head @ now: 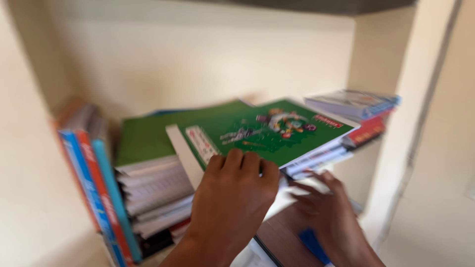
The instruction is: The person organizes various items on a table covered with a patterned cloth. They handle a red package, a green book, water bottles, and a set of pens, arranging them in specific locations. The person also wipes a brown folder with a blue cloth.
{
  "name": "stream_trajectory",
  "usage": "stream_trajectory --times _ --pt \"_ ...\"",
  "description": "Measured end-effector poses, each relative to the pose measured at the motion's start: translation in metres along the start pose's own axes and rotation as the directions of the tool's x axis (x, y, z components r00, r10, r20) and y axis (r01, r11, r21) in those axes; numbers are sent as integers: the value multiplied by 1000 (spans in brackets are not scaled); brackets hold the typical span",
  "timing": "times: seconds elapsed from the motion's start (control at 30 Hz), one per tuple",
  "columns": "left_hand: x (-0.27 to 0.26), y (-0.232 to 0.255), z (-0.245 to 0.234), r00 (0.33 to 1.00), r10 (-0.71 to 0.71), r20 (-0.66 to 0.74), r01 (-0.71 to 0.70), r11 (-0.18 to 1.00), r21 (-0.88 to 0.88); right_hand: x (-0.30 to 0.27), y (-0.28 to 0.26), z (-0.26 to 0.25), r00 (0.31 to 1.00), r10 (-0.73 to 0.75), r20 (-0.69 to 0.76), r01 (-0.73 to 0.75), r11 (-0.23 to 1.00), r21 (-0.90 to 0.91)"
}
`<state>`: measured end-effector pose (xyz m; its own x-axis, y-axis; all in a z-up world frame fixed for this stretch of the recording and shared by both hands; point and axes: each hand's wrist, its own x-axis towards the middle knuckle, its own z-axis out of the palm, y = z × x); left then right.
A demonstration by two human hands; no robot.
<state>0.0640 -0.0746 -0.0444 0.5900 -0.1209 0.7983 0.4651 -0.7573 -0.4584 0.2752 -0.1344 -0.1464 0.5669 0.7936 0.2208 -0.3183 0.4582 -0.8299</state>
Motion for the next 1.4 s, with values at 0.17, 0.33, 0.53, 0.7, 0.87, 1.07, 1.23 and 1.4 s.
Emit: stream_trajectory --times 0.17,0.33,0.53,0.7,0.87,1.07,1.23,1.4 --pt "-3 60 18 999 50 22 -45 980 -192 -19 -18 -3 997 60 -55 -54 993 104" --pt "-23 103 47 993 113 -27 -111 858 -502 -46 -34 -43 968 -11 -249 32 996 78" --pt "-59 121 85 996 18 89 65 544 -837 -115 -18 -112 877 -14 -480 13 1000 -5" --pt "-83 140 136 930 8 366 338 366 -867 -200 12 -138 775 47 -631 -45 999 19" --pt "-148 220 206 597 500 628 774 -154 -614 -286 56 -148 692 65 -719 -38 998 54" --pt "-267 351 233 363 895 258 926 -318 -202 -385 97 -133 360 112 -926 76 986 149" --pt "-343 452 201 416 901 120 905 -423 44 -452 113 -96 207 83 -975 300 943 144" --pt "-385 521 161 538 841 -61 834 -542 -103 -496 122 -66 109 11 -994 436 898 58"
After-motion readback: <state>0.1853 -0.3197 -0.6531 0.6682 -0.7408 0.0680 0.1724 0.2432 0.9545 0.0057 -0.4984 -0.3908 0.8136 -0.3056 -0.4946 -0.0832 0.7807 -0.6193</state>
